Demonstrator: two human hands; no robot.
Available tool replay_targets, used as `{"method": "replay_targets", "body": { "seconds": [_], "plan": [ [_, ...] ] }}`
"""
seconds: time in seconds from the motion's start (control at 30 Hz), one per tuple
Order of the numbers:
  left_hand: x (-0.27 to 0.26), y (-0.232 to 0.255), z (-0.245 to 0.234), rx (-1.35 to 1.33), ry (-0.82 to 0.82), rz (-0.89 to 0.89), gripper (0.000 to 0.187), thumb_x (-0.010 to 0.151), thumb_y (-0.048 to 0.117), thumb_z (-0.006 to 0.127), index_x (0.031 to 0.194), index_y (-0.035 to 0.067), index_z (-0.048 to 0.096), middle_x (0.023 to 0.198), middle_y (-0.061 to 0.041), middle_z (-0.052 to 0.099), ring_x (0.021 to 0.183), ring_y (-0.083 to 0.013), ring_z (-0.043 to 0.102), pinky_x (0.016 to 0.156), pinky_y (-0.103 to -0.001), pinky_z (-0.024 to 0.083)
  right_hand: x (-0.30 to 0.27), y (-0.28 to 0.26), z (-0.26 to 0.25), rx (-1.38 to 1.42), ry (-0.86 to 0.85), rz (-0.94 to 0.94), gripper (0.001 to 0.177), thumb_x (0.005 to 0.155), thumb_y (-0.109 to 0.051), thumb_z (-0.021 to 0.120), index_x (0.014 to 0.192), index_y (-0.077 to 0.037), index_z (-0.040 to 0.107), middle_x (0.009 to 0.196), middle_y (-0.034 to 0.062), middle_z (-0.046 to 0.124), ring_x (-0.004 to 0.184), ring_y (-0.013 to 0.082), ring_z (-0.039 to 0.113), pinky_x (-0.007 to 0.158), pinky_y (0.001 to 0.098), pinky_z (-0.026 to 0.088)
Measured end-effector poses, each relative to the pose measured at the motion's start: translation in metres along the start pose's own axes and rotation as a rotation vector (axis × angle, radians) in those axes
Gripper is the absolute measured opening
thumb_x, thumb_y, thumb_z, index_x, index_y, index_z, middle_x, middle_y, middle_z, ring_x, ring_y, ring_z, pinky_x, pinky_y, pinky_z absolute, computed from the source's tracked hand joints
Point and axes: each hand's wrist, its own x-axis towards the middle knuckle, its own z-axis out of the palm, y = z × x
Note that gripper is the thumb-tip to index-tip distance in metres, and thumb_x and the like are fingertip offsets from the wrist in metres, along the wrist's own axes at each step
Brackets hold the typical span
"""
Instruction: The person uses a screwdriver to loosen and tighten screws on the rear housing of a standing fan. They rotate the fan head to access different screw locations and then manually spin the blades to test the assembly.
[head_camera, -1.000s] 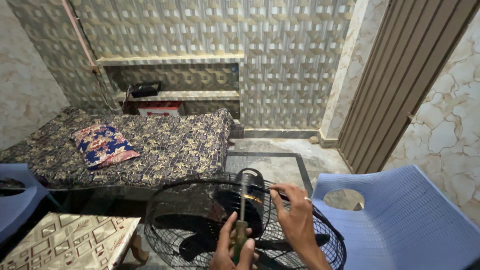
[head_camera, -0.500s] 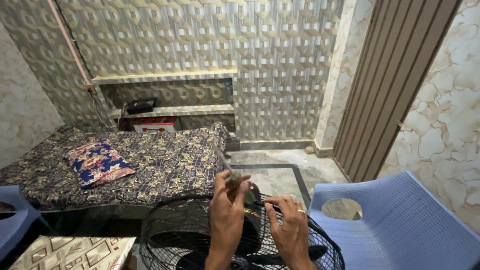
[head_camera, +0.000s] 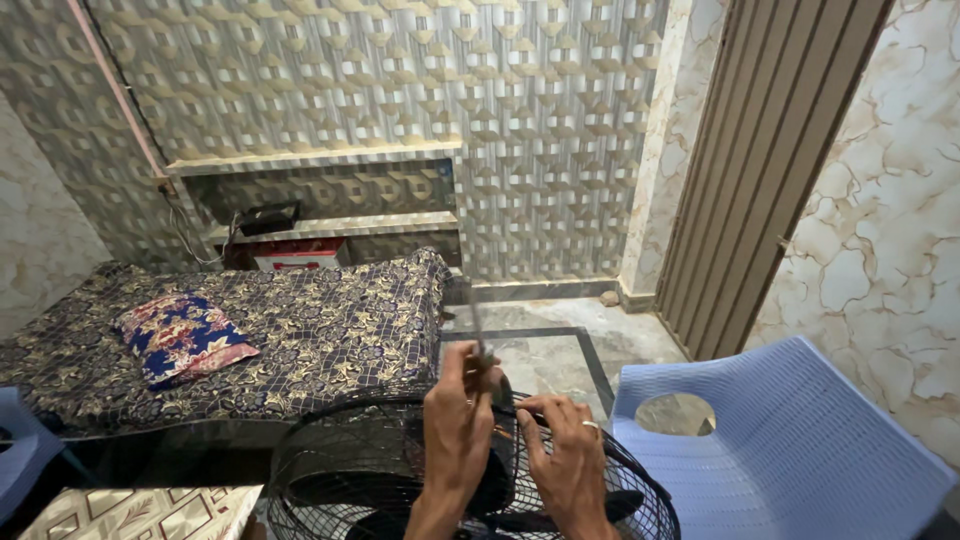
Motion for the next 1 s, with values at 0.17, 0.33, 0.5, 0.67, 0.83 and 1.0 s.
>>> {"method": "replay_targets", "body": {
  "seconds": [0.17,0.33,0.5,0.67,0.83,1.0],
  "plan": [
    [-0.006,0.006,-0.002,-0.060,0.016,0.041,0.018,0.097,0.008,0.057,0.115,0.006,0.060,0.096,-0.010,0.078,0.085,-0.0190,0.079,0.071,-0.033,0.063,-0.002,0.002,-0.001,0.013,0.002,-0.003,0.018,0.090,-0.029,0.068,0.100,-0.015,0.074,0.105,0.0030,0.073,0.101,0.0281,0.064,0.088,0.0429,0.049],
    [-0.009,0.008,0.000,-0.038,0.076,0.021,0.020,0.095,0.009,0.060,0.114,0.004,0.059,0.095,-0.011,0.078,0.082,-0.0208,0.079,0.069,-0.036,0.063,0.000,0.002,-0.001,0.002,0.003,-0.009,0.018,0.089,-0.029,0.068,0.099,-0.015,0.074,0.103,0.0026,0.074,0.100,0.0279,0.064,0.087,0.0434,0.049],
    [-0.006,-0.002,0.004,-0.025,0.064,0.060,0.014,0.098,0.011,0.060,0.111,0.007,0.059,0.095,-0.010,0.078,0.082,-0.0207,0.079,0.071,-0.035,0.062,0.000,0.002,-0.002,0.021,0.032,-0.044,0.018,0.089,-0.028,0.068,0.099,-0.015,0.075,0.102,0.0030,0.074,0.100,0.0274,0.065,0.088,0.0430,0.048],
    [-0.005,-0.003,0.004,-0.020,0.063,0.003,0.014,0.097,0.010,0.061,0.111,0.007,0.060,0.095,-0.010,0.078,0.084,-0.0220,0.079,0.068,-0.035,0.066,0.001,0.004,-0.001,0.005,0.021,-0.027,0.017,0.090,-0.028,0.068,0.098,-0.015,0.075,0.103,0.0026,0.074,0.099,0.0280,0.065,0.088,0.0424,0.049],
    [-0.013,0.008,-0.004,-0.044,0.124,-0.130,0.020,0.094,0.018,0.061,0.113,0.010,0.060,0.094,-0.008,0.079,0.085,-0.0214,0.079,0.070,-0.034,0.065,0.001,0.004,-0.003,0.002,0.016,-0.036,0.016,0.090,-0.026,0.068,0.099,-0.014,0.075,0.103,0.0033,0.074,0.100,0.0279,0.065,0.089,0.0419,0.049],
    [-0.037,0.004,-0.023,-0.135,0.174,-0.312,0.024,0.096,0.028,0.063,0.111,0.010,0.065,0.096,-0.005,0.079,0.092,-0.0196,0.077,0.079,-0.031,0.060,-0.002,0.000,-0.007,-0.003,0.009,-0.007,0.017,0.090,-0.025,0.068,0.100,-0.014,0.075,0.104,0.0033,0.074,0.100,0.0284,0.064,0.087,0.0423,0.049]
  ]
}}
